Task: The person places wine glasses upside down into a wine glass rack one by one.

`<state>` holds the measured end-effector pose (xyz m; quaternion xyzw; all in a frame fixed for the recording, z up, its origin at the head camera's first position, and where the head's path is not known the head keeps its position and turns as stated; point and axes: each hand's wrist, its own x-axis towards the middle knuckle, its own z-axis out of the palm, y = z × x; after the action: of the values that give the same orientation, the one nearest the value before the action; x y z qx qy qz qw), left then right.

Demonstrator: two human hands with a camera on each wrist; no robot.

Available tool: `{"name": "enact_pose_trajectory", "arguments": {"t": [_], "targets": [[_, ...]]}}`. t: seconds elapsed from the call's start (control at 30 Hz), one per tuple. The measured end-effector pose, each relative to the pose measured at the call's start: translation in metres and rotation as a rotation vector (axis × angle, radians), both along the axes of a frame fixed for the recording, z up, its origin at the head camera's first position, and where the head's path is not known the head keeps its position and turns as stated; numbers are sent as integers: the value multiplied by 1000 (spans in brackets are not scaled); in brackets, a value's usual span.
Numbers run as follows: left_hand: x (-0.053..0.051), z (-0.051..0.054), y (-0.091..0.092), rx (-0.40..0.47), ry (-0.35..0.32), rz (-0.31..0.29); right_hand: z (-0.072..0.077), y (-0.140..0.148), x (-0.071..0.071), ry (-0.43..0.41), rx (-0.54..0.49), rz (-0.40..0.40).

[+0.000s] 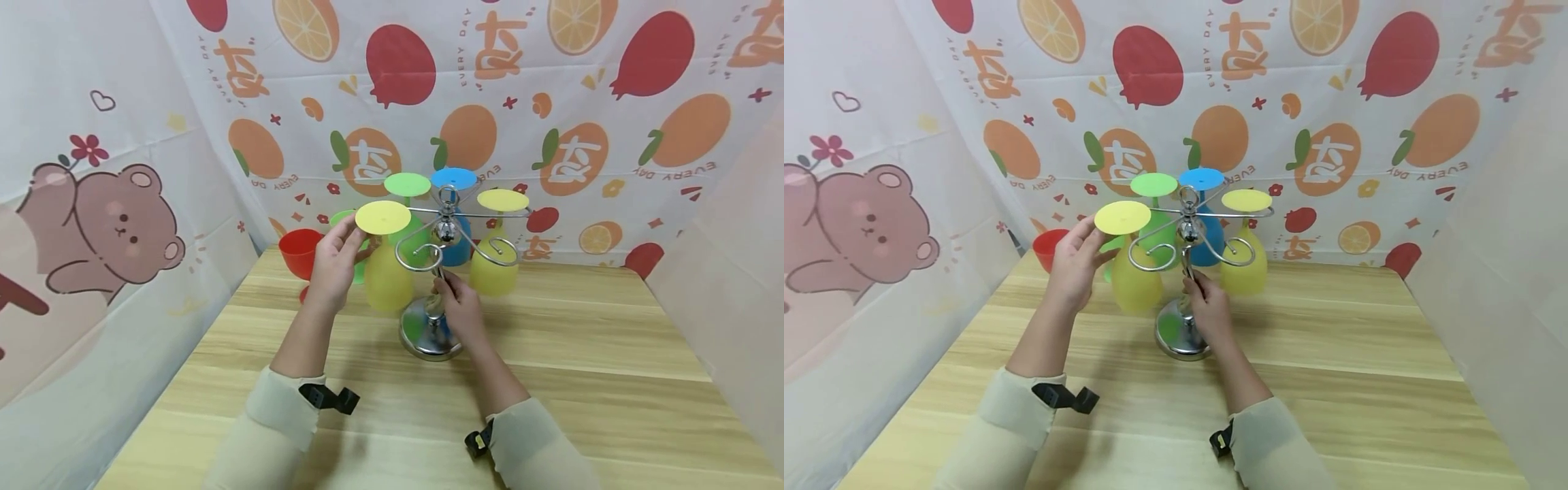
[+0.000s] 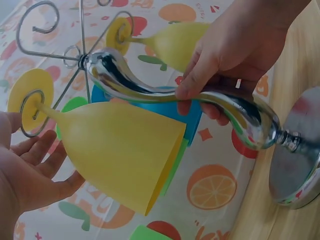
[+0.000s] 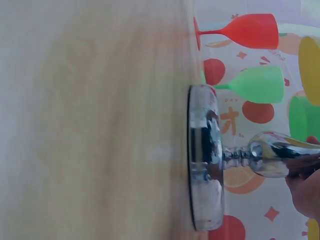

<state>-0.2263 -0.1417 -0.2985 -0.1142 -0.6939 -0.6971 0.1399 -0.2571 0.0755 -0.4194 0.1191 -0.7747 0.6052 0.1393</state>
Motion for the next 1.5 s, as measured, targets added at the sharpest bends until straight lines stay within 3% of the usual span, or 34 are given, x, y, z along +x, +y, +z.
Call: {"name": "enact_pose_trajectory", "arguments": {"t": [0.27,0.5,0.6,0.7,0.93,1.13,1.23,1.5], "targets": [[-10,3,-5,19,-37,-33,-6,-8,3,-4,-79,27],[-17,3,-9,21,-72,-52,19,-14,26,49,-72,51],[-20,3,-12,25,-84,-54,19,-16,27,79,-76,57],[-22,4,-14,26,-94,-58,15,-18,26,95,-78,68],[-25,4,-19,21,-95,-67,-15,-21,5,56,-74,54],[-30,4,-19,23,-95,-92,-20,-20,3,59,-79,38],[-32,4,-17,28,-90,-104,-16,-19,5,71,-62,17],[-33,6,-12,36,-81,-137,14,-10,28,65,-29,30]]}}
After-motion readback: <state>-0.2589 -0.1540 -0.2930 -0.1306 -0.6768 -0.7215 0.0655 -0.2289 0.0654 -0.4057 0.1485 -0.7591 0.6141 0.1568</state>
